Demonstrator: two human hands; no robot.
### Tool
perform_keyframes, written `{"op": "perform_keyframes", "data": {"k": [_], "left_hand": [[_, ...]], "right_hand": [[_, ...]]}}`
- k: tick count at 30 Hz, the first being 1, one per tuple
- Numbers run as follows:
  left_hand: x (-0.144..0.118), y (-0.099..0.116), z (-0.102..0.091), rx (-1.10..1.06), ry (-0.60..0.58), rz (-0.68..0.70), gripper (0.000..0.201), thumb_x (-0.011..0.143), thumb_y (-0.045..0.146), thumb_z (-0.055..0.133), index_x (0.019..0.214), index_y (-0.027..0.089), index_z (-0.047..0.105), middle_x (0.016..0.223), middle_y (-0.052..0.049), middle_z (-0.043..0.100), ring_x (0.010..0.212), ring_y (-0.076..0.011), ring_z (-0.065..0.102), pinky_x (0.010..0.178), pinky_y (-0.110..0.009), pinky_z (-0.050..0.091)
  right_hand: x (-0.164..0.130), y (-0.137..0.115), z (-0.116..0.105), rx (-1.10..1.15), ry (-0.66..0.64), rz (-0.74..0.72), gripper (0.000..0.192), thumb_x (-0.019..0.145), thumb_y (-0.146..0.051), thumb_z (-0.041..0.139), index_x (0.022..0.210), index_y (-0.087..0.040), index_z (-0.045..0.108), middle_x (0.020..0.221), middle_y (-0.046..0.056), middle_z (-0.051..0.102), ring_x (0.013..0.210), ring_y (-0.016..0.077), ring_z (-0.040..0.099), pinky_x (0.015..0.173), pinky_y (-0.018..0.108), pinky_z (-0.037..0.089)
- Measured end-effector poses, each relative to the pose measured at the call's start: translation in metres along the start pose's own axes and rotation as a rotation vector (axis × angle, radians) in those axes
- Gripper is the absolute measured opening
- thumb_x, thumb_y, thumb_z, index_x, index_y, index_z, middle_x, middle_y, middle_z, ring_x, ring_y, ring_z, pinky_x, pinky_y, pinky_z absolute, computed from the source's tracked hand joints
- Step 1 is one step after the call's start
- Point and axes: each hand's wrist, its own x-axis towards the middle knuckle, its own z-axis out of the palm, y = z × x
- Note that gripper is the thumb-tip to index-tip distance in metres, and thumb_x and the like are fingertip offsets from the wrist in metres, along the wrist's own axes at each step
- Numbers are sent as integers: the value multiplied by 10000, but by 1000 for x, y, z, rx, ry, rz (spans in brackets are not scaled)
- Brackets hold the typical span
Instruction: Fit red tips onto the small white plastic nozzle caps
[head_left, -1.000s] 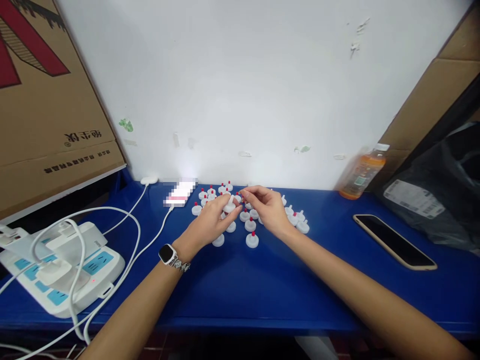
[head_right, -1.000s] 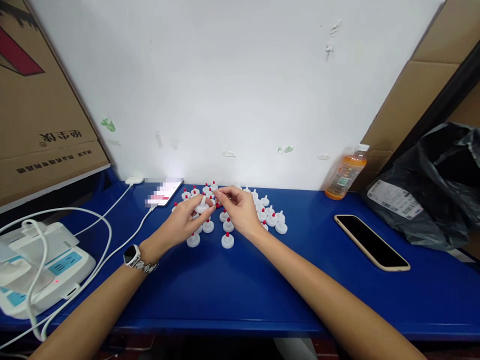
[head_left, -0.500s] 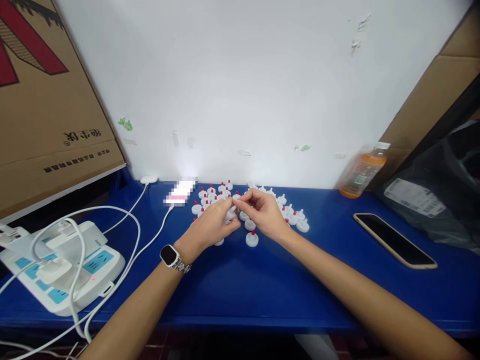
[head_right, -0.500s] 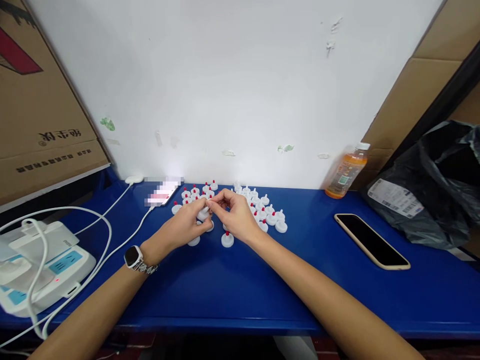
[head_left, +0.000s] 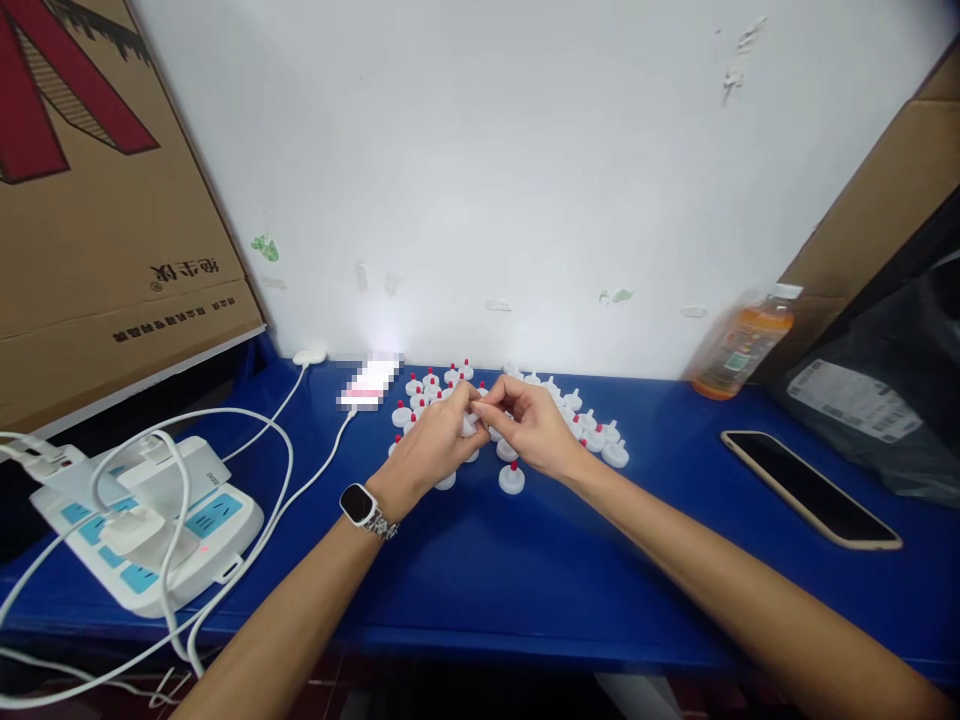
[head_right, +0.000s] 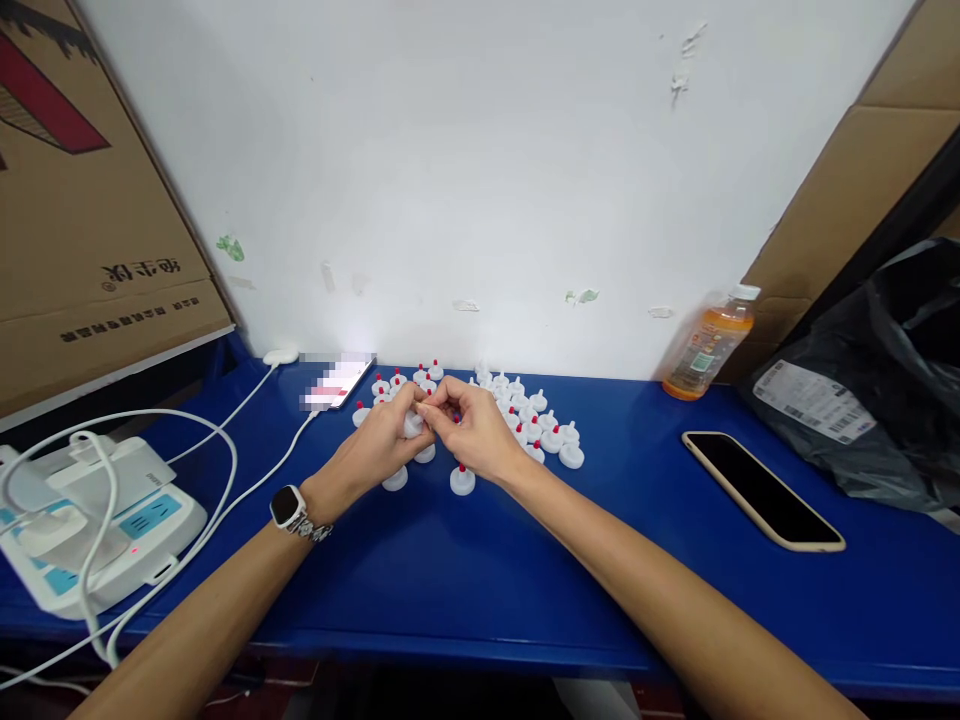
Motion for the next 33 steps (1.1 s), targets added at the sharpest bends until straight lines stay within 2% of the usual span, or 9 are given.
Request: {"op": "perform_keyframes", "data": {"k": [4, 9, 12, 15, 20, 23, 27, 33], "left_hand": [[-1, 1, 1, -56, 7, 10, 207, 910, 294, 535, 1053, 227, 402, 857, 0, 616, 725, -184, 619, 640, -286, 422], [0, 1, 2, -87, 15, 6, 269, 873, 298, 582, 1017, 232, 365, 834, 19, 574, 675, -160, 588, 592, -263, 400], [0, -1, 3, -101, 43, 4, 260, 862, 265, 573, 1000, 234, 355, 829, 23, 558, 662, -151, 577, 588, -259, 394], [0, -4, 5, -97, 62, -12, 227, 869, 236, 536, 1001, 234, 352, 818, 26, 542, 639, -145, 561, 590, -263, 391], [-2, -5, 5, -106, 56, -36, 233, 915, 280, 508, 1088, 229, 362, 790, 24, 576, 639, -167, 581, 614, -284, 405], [-2, -3, 3, -85, 43, -52, 245, 936, 296, 485, 1142, 225, 374, 799, 14, 606, 655, -176, 598, 630, -294, 411], [-2, -1, 3, -114, 17, -39, 275, 930, 278, 490, 1170, 226, 367, 815, 18, 631, 619, -157, 579, 620, -286, 415], [-1, 1, 5, -178, 47, -14, 255, 916, 282, 517, 1124, 228, 380, 802, 21, 646, 603, -148, 577, 595, -274, 418]], "right_hand": [[2, -3, -5, 96, -55, 44, 318, 817, -450, 697, 722, -191, 537, 666, -9, 605, 617, 124, 561, 579, 255, 440], [4, -5, -10, 209, -144, 101, 325, 773, -460, 747, 725, -184, 582, 603, -22, 609, 557, 107, 556, 550, 245, 445], [3, -3, -7, 251, -46, 129, 340, 716, -474, 793, 791, -194, 613, 591, -30, 625, 537, 114, 565, 535, 249, 455], [1, -2, 0, 214, 73, 115, 349, 699, -476, 806, 762, -191, 615, 638, -8, 656, 570, 122, 582, 549, 253, 459], [-7, -6, 3, -127, 129, 42, 333, 854, -494, 650, 725, -187, 643, 662, 6, 630, 598, 122, 520, 562, 258, 410], [-8, -7, -3, -176, 65, 21, 357, 906, -492, 573, 725, -187, 616, 654, 0, 596, 602, 122, 501, 567, 257, 395], [-3, -6, -9, -47, -48, 37, 367, 865, -506, 629, 705, -185, 552, 622, -15, 562, 556, 107, 469, 524, 242, 363], [0, -18, -11, 62, -109, 87, 400, 844, -522, 652, 669, -182, 536, 587, -16, 572, 520, 93, 480, 510, 233, 366]]}}
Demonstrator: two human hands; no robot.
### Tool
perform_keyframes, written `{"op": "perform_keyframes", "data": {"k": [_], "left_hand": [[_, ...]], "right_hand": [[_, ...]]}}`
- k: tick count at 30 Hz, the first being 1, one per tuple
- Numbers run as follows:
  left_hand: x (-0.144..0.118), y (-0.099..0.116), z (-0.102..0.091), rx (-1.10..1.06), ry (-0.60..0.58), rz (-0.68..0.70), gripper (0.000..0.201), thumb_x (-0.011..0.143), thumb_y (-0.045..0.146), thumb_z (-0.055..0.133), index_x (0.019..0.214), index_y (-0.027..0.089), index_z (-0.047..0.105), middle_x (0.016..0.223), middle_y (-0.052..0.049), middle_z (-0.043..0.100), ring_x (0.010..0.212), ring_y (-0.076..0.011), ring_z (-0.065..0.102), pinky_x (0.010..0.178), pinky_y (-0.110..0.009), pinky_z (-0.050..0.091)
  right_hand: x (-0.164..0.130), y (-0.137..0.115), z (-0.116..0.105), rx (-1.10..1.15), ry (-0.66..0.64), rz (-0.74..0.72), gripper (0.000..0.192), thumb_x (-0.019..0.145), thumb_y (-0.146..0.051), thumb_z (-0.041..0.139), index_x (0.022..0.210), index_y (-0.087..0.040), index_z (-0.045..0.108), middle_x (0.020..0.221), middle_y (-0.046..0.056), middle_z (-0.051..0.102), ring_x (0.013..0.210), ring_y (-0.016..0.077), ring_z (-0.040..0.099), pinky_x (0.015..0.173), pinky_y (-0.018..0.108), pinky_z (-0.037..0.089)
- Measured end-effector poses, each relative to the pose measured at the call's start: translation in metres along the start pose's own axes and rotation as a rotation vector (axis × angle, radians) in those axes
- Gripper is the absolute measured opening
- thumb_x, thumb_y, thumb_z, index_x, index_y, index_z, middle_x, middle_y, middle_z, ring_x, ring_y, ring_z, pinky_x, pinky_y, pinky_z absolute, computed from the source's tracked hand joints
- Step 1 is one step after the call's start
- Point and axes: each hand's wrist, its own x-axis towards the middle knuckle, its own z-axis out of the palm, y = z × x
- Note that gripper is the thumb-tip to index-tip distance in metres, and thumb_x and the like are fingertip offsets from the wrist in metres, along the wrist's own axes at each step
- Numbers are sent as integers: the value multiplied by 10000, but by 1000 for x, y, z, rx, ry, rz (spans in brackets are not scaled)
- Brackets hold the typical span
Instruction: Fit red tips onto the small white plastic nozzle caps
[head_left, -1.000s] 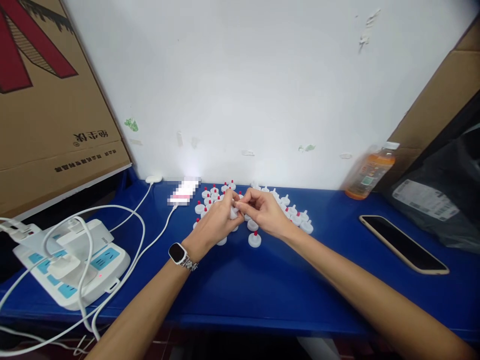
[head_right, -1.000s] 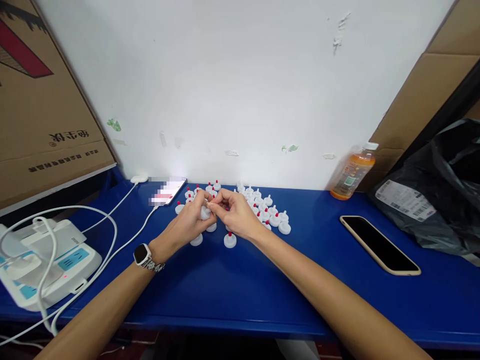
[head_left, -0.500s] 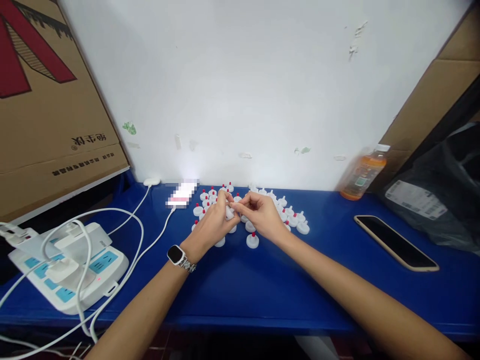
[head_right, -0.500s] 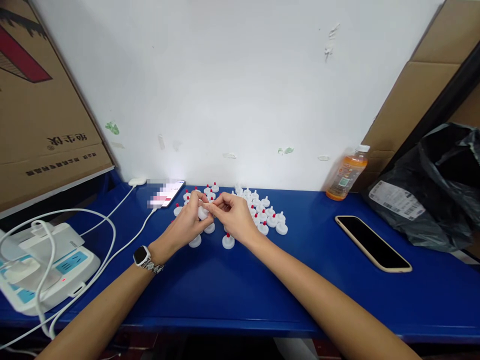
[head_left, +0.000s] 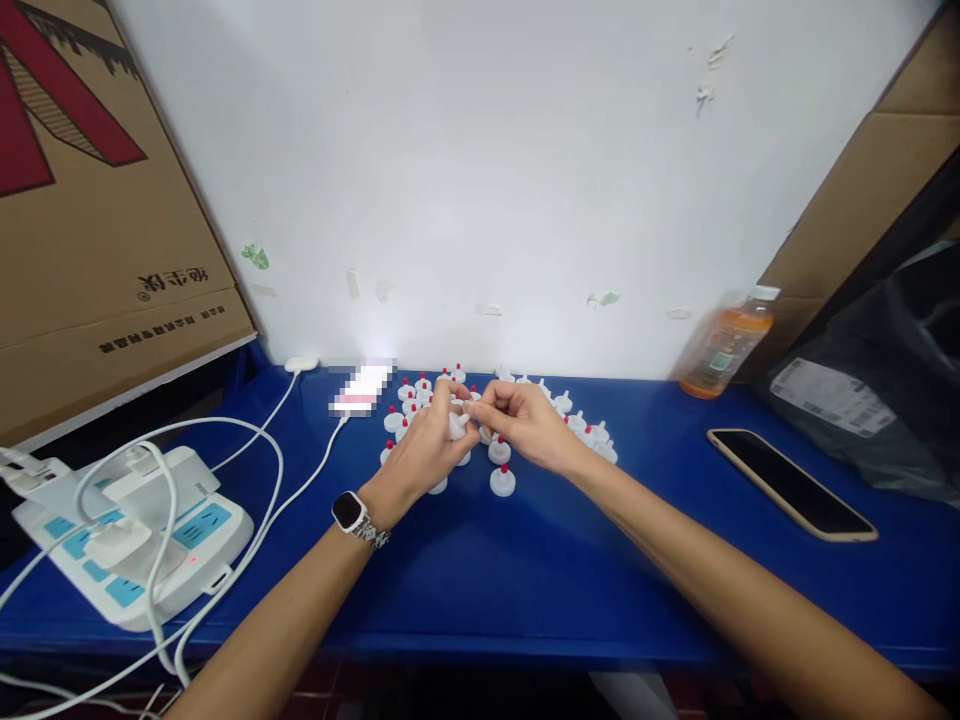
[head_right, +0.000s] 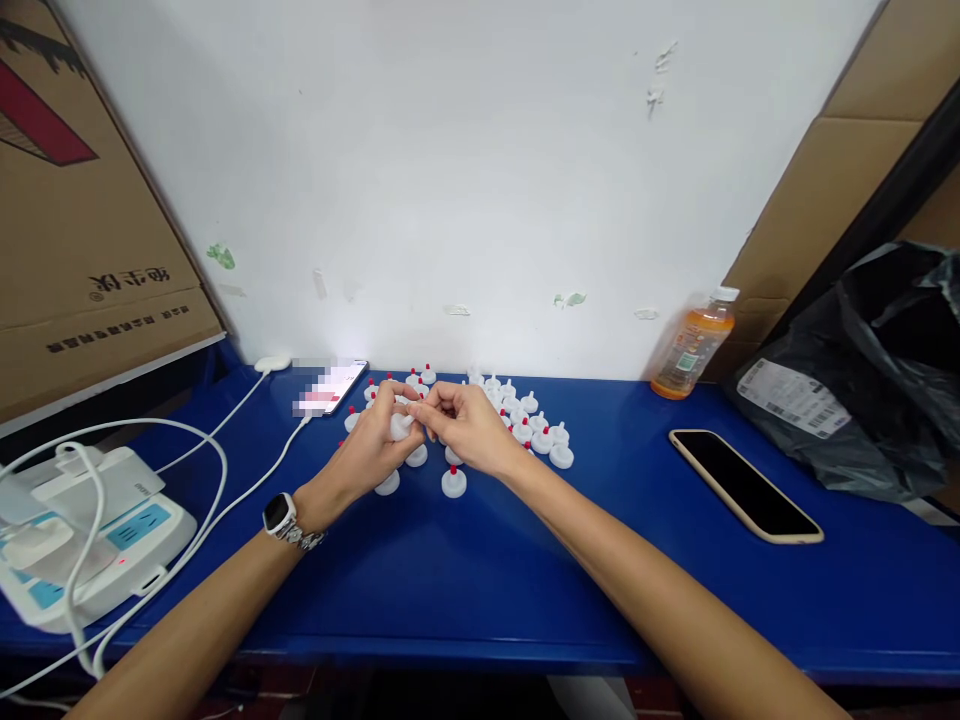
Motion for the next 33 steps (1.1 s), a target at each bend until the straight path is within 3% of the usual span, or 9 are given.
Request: {"op": "perform_keyframes", "data": {"k": [3, 5, 9, 11, 15, 20, 26, 30, 33], "left_hand": [[1, 0, 2, -19, -2, 8, 324, 920, 277, 515, 1203, 219, 368, 852, -1, 668, 629, -152, 603, 608, -279, 437], [3, -2, 2, 30, 18, -5, 484, 919, 318, 544, 1329, 206, 312, 866, -12, 663, 669, -169, 623, 624, -291, 452], [4, -13, -5, 259, 144, -40, 779, 858, 472, 642, 1461, 210, 226, 1031, -62, 629, 853, -222, 634, 707, -340, 485], [4, -18, -11, 313, 168, -64, 638, 900, 481, 583, 1419, 223, 318, 1093, -71, 612, 941, -236, 621, 748, -356, 492], [2, -21, -17, 341, 141, -51, 375, 953, 440, 502, 1256, 220, 481, 1063, -57, 606, 988, -233, 601, 794, -369, 486], [0, -21, -14, 374, 93, -21, 245, 963, 422, 491, 1100, 233, 565, 1091, -50, 590, 1006, -227, 597, 785, -363, 482], [0, -19, -10, 343, 34, 6, 204, 981, 374, 465, 1042, 220, 585, 1093, -52, 593, 1022, -230, 593, 824, -370, 492], [3, -17, -5, 317, 43, 56, 186, 985, 344, 465, 1041, 217, 589, 1078, -50, 596, 1010, -225, 593, 873, -382, 483], [6, -18, -1, 313, 54, 90, 175, 985, 330, 471, 1040, 215, 590, 1057, -46, 590, 1004, -217, 587, 897, -380, 473]], "right_hand": [[2, -4, -6, -27, -70, 36, 376, 849, -498, 653, 679, -176, 558, 594, -9, 591, 514, 95, 495, 501, 233, 372], [9, -2, -14, -65, -65, 42, 345, 852, -467, 651, 691, -172, 575, 599, -5, 605, 525, 101, 517, 516, 235, 395], [45, 13, -41, -230, 160, -27, 199, 848, -341, 651, 781, -154, 635, 687, 21, 677, 619, 118, 596, 591, 231, 446], [70, 26, -52, -411, 240, 7, 103, 827, -236, 645, 807, -137, 668, 757, 53, 718, 678, 133, 632, 634, 232, 464], [110, 55, -54, -840, 111, 126, 150, 814, -124, 581, 866, -135, 721, 869, 81, 749, 779, 153, 668, 700, 225, 471], [135, 76, -35, -936, -4, 173, 121, 766, -122, 634, 812, -136, 745, 872, 103, 753, 828, 194, 677, 736, 240, 471], [124, 69, -51, -989, 1, 167, 264, 870, -240, 568, 1067, -157, 723, 923, 81, 755, 828, 180, 675, 772, 255, 471], [100, 67, -69, -1047, 8, 179, 141, 784, -259, 670, 870, -175, 744, 866, 67, 751, 867, 222, 671, 856, 326, 451], [91, 65, -73, -1036, 17, 178, 83, 772, -204, 659, 794, -179, 735, 836, 50, 751, 842, 203, 672, 841, 313, 450]]}}
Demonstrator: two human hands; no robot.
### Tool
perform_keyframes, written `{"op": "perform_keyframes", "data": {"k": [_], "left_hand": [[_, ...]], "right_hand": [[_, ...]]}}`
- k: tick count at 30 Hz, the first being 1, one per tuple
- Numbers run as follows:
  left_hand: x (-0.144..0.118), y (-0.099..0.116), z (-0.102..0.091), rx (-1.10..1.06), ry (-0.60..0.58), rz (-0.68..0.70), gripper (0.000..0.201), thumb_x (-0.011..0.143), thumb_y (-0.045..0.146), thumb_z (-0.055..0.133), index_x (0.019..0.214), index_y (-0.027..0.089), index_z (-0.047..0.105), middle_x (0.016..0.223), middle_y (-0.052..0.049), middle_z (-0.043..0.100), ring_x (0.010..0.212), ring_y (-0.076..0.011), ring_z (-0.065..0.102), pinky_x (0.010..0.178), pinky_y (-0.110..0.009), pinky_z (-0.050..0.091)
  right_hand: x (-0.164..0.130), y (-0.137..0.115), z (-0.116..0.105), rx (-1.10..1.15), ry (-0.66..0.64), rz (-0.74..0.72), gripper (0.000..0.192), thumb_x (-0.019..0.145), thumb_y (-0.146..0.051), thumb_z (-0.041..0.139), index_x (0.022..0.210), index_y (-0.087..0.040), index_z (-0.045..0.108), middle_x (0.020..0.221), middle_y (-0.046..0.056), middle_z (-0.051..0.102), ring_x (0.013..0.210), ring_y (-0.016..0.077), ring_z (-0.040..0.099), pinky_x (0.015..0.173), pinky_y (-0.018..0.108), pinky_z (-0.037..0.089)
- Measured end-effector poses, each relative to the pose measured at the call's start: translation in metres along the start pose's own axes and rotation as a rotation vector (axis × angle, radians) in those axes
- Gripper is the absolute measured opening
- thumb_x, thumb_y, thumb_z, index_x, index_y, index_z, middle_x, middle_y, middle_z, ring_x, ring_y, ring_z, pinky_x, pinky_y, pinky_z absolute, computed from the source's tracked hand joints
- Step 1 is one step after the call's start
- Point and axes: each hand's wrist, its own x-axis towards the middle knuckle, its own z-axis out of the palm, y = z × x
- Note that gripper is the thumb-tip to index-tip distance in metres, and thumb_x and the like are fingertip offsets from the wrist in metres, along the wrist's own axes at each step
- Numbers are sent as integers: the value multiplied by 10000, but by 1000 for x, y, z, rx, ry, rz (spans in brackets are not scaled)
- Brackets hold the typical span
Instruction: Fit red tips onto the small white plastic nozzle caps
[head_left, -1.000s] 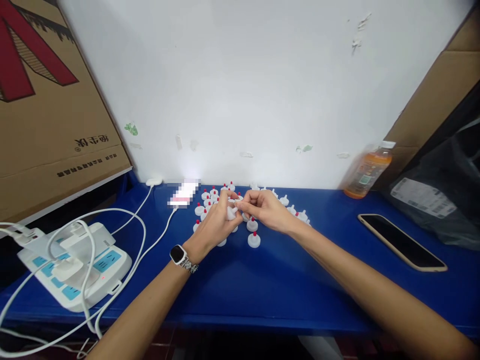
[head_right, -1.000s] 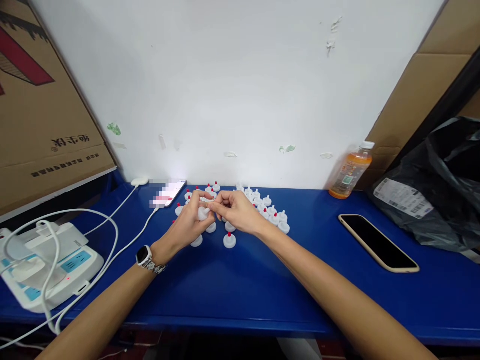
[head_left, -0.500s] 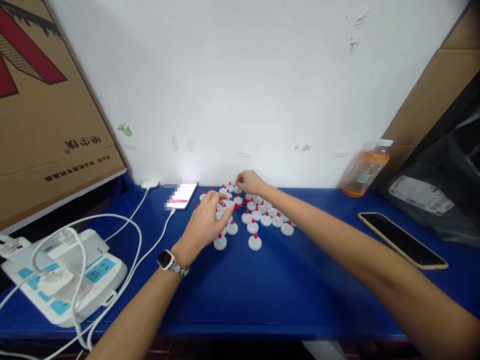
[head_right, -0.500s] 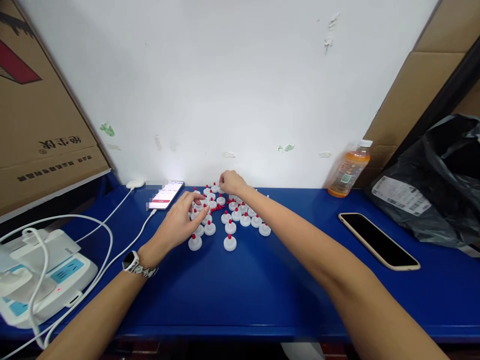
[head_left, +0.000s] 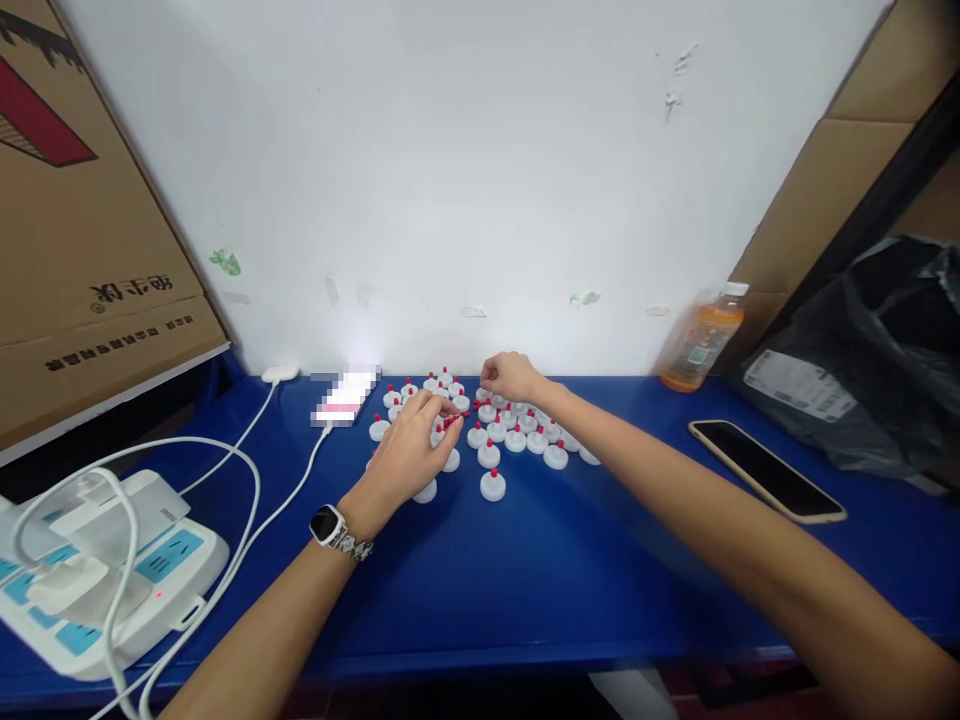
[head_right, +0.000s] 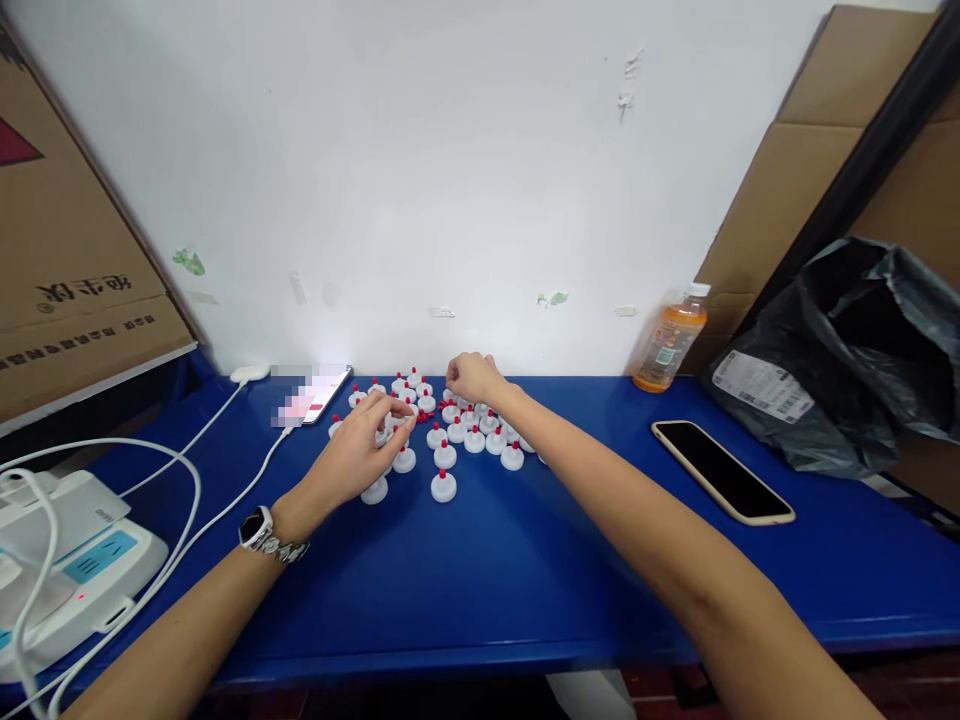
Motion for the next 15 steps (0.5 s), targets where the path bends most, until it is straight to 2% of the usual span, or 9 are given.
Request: {"op": "perform_keyframes", "data": {"k": [3, 6, 8, 11, 13, 15], "left_hand": [[1, -1, 1, 34, 35, 10, 172, 982, 327, 486, 1059, 213, 588, 1068, -52, 586, 1046, -226, 560, 936, -390, 458], [1, 0, 0, 91, 100, 7, 274, 970, 371, 517, 1196, 220, 548, 1180, -69, 578, 1114, -251, 520, 976, -417, 442], [2, 0, 0, 114, 103, 15, 386, 963, 413, 528, 1300, 228, 491, 1255, -81, 568, 1143, -271, 504, 982, -437, 438], [0, -2, 0, 112, 10, 12, 362, 989, 430, 463, 1288, 229, 500, 1158, -85, 615, 1083, -282, 541, 938, -451, 456], [-1, -7, -1, 106, -42, -10, 328, 1008, 420, 410, 1244, 217, 514, 1077, -85, 626, 1044, -281, 565, 907, -450, 468], [-3, -13, -3, 105, -48, -29, 327, 1007, 414, 402, 1232, 198, 500, 1096, -99, 615, 1068, -286, 567, 915, -456, 468]], "right_hand": [[-9, -6, -7, 92, 67, 1, 100, 793, -192, 637, 816, -170, 731, 832, 47, 751, 794, 172, 668, 772, 276, 463], [-29, -22, -17, 389, 148, -40, 102, 805, -221, 647, 817, -147, 717, 788, 56, 739, 744, 159, 659, 719, 264, 475], [-45, -36, -19, 641, 95, -107, 138, 817, -265, 654, 842, -139, 705, 779, 54, 737, 722, 153, 657, 694, 263, 484], [-63, -52, -15, 841, -3, -188, 227, 836, -362, 653, 878, -143, 697, 807, 53, 735, 745, 156, 656, 678, 265, 488], [-65, -54, -9, 806, -2, -189, 256, 888, -373, 581, 909, -144, 694, 829, 58, 735, 765, 159, 654, 699, 275, 482], [-60, -51, -2, 583, 19, -160, 220, 897, -309, 551, 904, -150, 702, 845, 61, 738, 783, 170, 644, 763, 311, 459]]}}
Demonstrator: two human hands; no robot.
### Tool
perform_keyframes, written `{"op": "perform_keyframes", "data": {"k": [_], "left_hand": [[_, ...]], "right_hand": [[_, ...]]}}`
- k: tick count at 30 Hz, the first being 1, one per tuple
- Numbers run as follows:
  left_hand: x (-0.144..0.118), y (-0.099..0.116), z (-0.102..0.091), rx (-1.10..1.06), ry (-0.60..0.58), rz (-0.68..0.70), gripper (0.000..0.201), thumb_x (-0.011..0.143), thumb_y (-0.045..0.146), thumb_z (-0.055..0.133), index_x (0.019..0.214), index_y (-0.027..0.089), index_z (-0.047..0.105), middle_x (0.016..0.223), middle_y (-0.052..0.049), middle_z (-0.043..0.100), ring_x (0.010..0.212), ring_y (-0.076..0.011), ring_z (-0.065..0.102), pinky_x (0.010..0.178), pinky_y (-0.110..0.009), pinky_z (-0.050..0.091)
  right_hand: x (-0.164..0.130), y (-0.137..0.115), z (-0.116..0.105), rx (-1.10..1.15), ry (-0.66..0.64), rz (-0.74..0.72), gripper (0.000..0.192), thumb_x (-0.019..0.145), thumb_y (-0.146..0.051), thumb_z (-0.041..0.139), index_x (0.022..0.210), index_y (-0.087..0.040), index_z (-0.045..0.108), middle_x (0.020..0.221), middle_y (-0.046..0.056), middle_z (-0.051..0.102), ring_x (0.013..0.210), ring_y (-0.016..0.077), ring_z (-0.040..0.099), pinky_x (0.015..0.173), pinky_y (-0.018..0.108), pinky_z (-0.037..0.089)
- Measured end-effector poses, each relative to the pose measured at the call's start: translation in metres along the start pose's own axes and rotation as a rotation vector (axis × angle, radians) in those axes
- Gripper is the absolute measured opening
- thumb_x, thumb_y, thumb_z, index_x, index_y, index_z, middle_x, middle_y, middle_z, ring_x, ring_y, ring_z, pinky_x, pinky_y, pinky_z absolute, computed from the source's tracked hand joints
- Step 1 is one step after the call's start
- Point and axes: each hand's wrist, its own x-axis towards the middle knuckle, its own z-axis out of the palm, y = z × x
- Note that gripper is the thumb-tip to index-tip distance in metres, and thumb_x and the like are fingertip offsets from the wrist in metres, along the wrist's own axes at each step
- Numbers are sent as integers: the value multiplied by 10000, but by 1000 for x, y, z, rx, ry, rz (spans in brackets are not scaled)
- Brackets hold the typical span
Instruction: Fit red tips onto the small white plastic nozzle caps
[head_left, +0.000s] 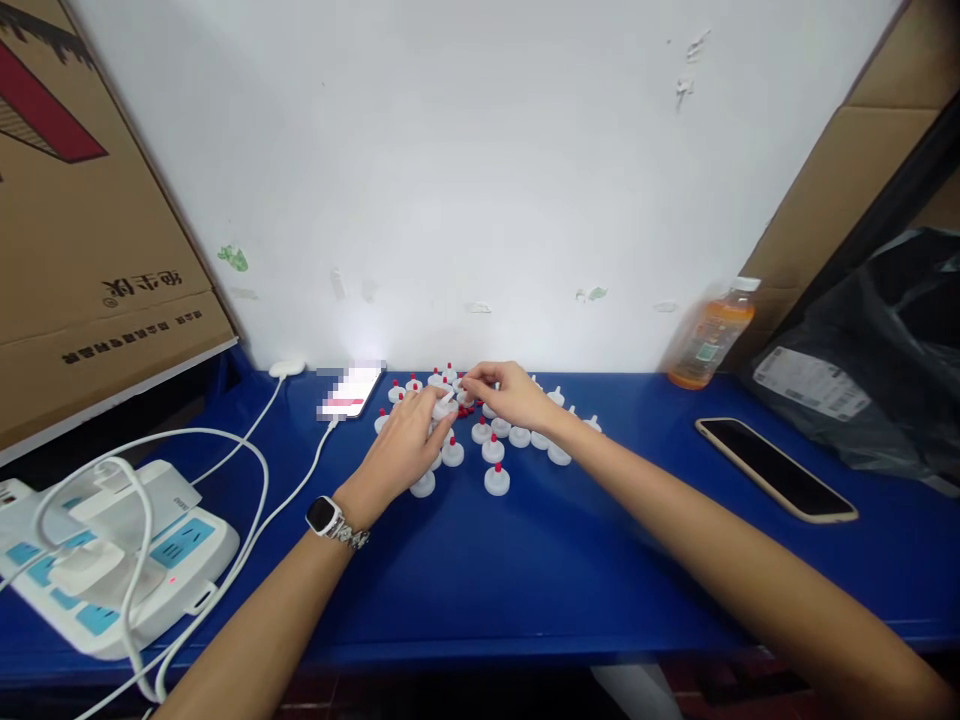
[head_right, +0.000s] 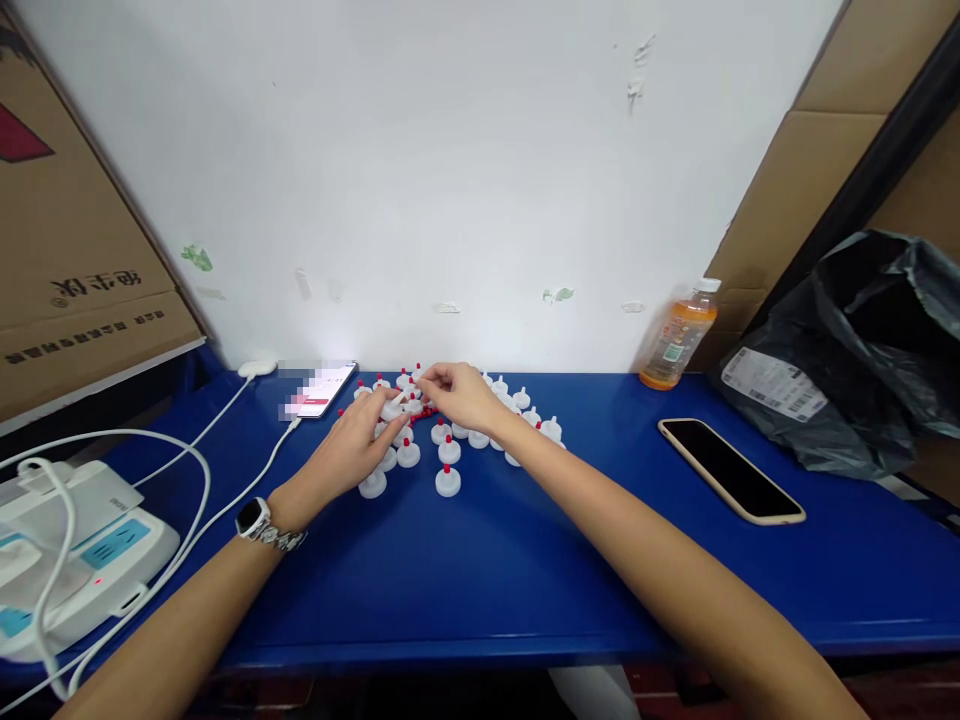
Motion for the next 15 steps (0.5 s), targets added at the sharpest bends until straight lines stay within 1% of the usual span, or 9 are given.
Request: {"op": "perform_keyframes", "data": {"k": [3, 5, 7, 11, 15], "left_hand": [[-2, -6, -3, 7, 5, -29, 316, 994, 407, 422, 1203, 182, 497, 1160, -119, 598, 1126, -299, 553, 958, -479, 453], [-2, -6, -4, 16, 1, -36, 305, 988, 400, 431, 1192, 183, 499, 1166, -120, 599, 1135, -302, 548, 966, -487, 448], [-2, -4, -4, 29, -3, -22, 292, 987, 385, 433, 1195, 190, 499, 1161, -114, 606, 1124, -298, 548, 963, -486, 447], [-1, 0, -3, 45, -8, 5, 262, 987, 358, 432, 1175, 196, 515, 1133, -104, 621, 1090, -289, 553, 943, -475, 454], [-2, 0, -4, 39, 11, 19, 263, 984, 364, 435, 1170, 203, 527, 1093, -96, 631, 1046, -280, 566, 918, -464, 464]], "right_hand": [[12, 12, 3, -489, -52, 16, 123, 821, -232, 620, 824, -173, 728, 848, 70, 742, 924, 245, 615, 900, 408, 363], [20, 17, 4, -672, -100, 24, 109, 798, -243, 648, 807, -189, 742, 849, 82, 744, 1019, 296, 577, 937, 448, 300], [28, 19, 6, -731, -146, 49, 113, 796, -255, 653, 806, -198, 750, 856, 91, 745, 1040, 310, 563, 938, 450, 275], [37, 22, 9, -778, -225, 87, 91, 765, -209, 664, 794, -196, 750, 873, 101, 743, 1015, 298, 577, 937, 437, 259], [37, 25, 10, -747, -226, 71, 108, 783, -169, 627, 786, -186, 733, 848, 91, 740, 988, 274, 589, 938, 433, 260]]}}
